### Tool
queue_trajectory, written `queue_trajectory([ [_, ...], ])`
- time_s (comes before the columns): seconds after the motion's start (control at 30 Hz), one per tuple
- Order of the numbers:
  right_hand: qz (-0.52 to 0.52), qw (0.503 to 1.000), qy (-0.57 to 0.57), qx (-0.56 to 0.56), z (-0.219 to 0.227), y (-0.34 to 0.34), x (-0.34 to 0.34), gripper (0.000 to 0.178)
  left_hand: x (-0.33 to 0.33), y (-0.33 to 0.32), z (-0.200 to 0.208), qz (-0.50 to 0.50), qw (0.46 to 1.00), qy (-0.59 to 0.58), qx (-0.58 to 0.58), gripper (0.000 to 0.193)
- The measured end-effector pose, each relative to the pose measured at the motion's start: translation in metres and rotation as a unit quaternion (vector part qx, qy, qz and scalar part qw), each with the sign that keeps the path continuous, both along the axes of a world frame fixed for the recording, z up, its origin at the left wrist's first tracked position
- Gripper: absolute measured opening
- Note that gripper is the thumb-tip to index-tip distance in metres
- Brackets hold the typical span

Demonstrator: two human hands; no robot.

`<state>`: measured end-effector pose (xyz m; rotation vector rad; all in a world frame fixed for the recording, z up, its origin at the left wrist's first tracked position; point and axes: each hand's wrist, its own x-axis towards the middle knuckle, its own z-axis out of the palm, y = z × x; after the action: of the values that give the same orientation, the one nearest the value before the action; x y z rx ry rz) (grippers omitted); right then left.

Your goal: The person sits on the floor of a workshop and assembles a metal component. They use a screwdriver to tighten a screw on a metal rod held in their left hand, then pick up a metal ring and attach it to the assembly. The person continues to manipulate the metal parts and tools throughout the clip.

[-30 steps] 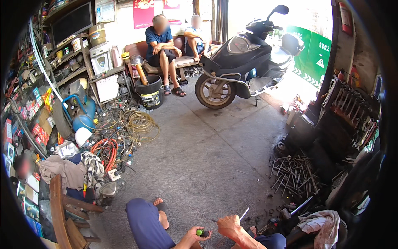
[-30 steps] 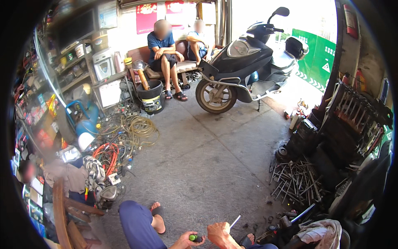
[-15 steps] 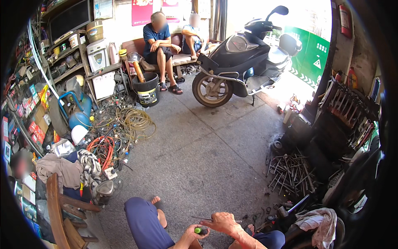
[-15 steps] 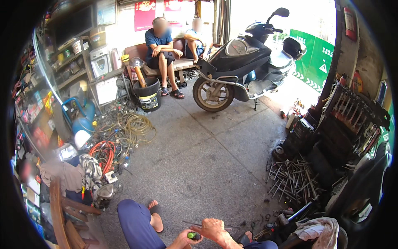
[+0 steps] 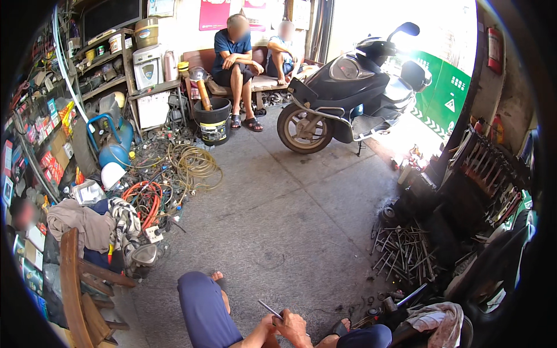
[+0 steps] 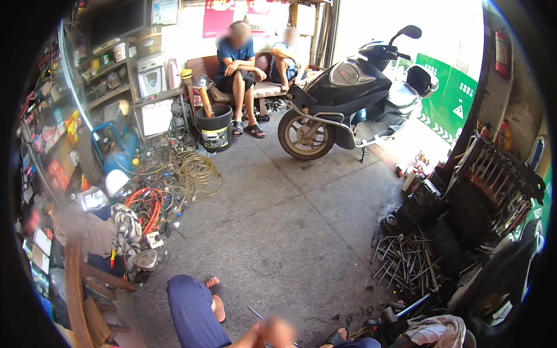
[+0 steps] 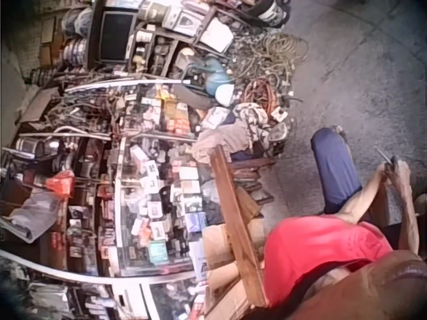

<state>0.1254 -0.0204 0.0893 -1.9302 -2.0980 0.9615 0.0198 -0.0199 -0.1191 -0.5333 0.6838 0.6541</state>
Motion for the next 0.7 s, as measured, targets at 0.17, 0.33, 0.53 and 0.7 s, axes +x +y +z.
queue_trajectory([
  [0.17,0.031,0.995,-0.091,-0.021,0.007,0.001,-0.009,0.033,-0.003,-0.007,0.012,-0.028,0.996,0.031,0.077,0.028],
  [0.33,0.028,0.995,-0.094,-0.035,-0.001,0.003,-0.008,0.030,-0.010,-0.027,0.012,-0.099,0.945,0.144,0.276,0.027],
  [0.53,-0.049,0.998,-0.051,-0.002,-0.014,-0.013,0.005,0.029,-0.009,-0.032,0.008,-0.190,0.731,0.347,0.555,0.026],
  [0.7,-0.126,0.990,0.049,0.028,0.028,0.004,0.054,0.031,-0.007,0.021,0.120,0.055,0.997,0.050,-0.003,0.023],
])
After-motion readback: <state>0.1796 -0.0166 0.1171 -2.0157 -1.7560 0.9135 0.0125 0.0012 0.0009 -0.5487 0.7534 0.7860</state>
